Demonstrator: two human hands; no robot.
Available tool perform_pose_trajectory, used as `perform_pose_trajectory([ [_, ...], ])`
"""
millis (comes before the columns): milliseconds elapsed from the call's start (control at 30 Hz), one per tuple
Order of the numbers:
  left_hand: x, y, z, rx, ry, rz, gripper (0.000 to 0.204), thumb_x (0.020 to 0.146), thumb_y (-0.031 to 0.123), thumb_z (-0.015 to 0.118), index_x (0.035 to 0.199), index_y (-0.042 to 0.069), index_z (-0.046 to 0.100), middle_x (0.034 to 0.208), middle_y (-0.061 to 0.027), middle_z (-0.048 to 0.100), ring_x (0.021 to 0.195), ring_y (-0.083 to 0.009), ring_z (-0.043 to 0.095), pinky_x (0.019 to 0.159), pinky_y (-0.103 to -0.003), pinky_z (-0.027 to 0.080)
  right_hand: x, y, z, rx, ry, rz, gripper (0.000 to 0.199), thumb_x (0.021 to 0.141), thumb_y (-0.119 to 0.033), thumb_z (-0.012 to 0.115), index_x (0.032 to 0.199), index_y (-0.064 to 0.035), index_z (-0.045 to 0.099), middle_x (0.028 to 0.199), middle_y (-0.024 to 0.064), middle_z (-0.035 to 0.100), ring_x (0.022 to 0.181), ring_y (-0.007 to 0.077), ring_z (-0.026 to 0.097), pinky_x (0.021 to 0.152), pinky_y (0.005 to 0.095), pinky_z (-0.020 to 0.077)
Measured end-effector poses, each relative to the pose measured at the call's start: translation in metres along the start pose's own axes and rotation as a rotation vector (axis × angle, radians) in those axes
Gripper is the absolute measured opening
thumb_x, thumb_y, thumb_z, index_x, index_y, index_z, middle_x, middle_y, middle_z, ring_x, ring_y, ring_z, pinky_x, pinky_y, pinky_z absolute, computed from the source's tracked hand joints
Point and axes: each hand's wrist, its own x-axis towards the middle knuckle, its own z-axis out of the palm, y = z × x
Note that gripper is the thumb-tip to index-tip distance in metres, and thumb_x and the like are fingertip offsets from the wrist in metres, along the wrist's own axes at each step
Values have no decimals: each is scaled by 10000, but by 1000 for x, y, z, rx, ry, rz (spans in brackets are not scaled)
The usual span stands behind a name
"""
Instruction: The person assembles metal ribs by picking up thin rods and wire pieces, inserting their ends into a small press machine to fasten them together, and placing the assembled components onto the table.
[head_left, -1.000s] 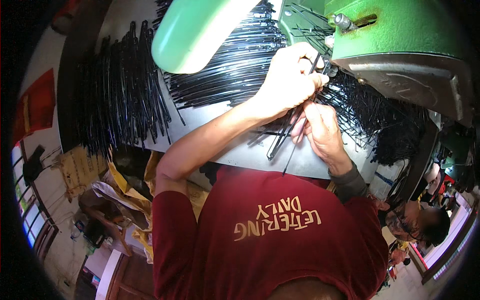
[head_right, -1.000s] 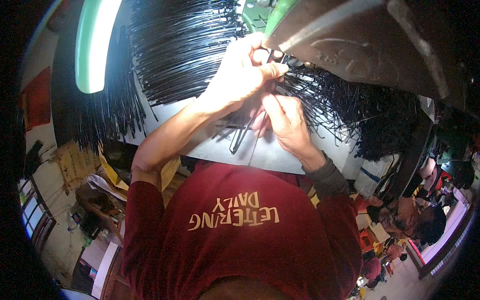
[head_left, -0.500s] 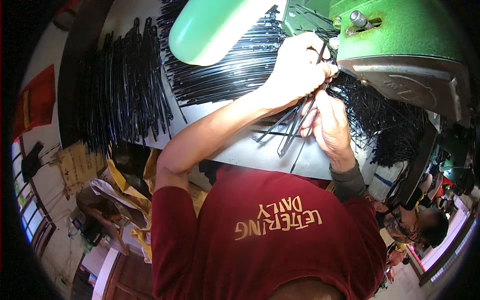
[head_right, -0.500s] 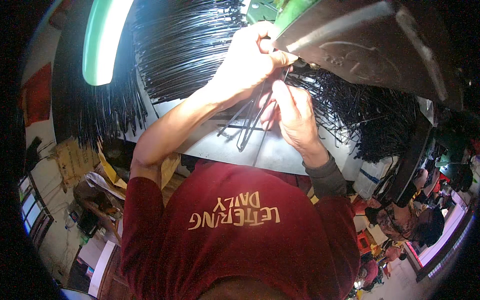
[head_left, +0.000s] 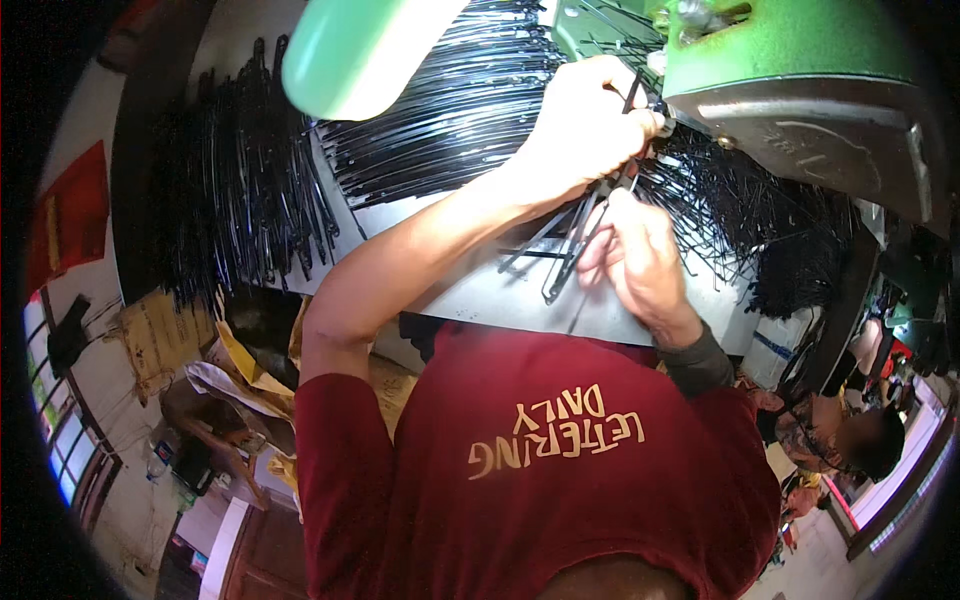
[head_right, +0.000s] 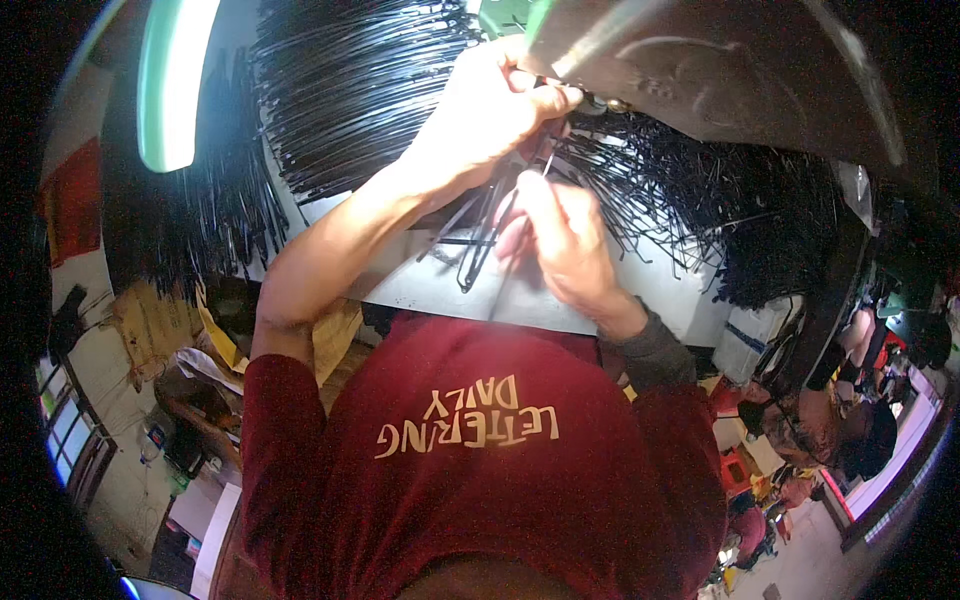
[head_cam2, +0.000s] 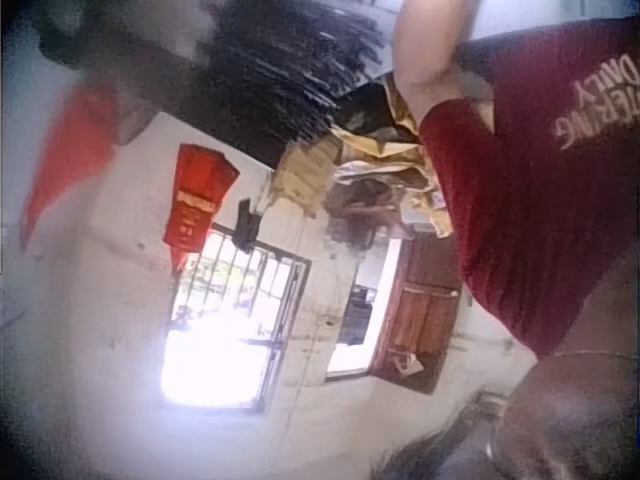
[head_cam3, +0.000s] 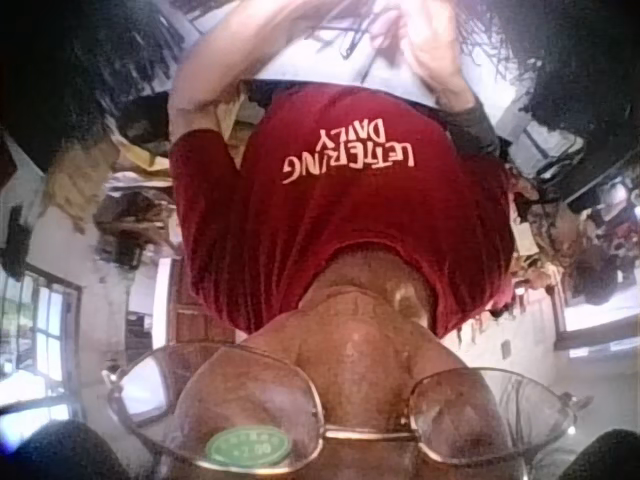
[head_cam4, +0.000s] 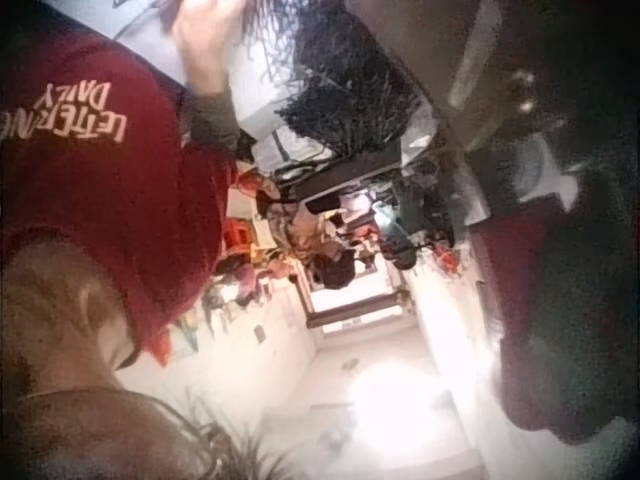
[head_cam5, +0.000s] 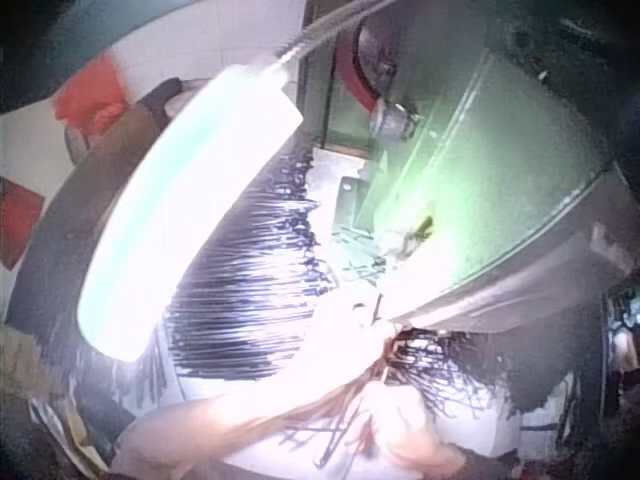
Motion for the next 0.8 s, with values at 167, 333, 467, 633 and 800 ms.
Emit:
perform_pose_trajectory([
  [167,0,7,5,59,-15,-59,110,825,108,622,852,18,566,595,-52,591,467,-77,517,415,-193,392,-11,28,14,-79,21,-67,346,959,-235,432,809,54,548,630,138,622,519,166,610,504,263,500],
  [333,-9,14,-5,-102,-13,-30,131,824,124,645,885,26,583,646,-36,607,512,-63,530,472,-182,423,-17,8,16,-431,-110,-301,294,943,-182,472,868,79,586,669,112,615,541,142,581,535,250,484],
  [467,-42,60,-89,243,150,42,117,839,124,632,905,32,603,688,-48,627,573,-72,566,497,-182,417,-11,-2,-23,-898,225,-463,91,764,-9,655,854,-3,646,737,52,610,601,72,548,529,199,424],
  [633,-89,87,-142,1776,725,271,298,802,106,660,1090,60,594,962,-107,639,843,-212,613,785,-325,469,-3,-21,-40,-1093,281,-509,104,736,-13,675,835,-11,643,715,59,588,563,128,579,499,250,450],
  [800,-125,50,-71,1356,186,265,146,727,40,697,853,40,622,808,-94,603,805,-226,577,714,-336,455,-1,-21,-42,-1291,233,-626,90,728,-39,680,797,-24,625,718,92,588,589,228,601,534,317,460],
])
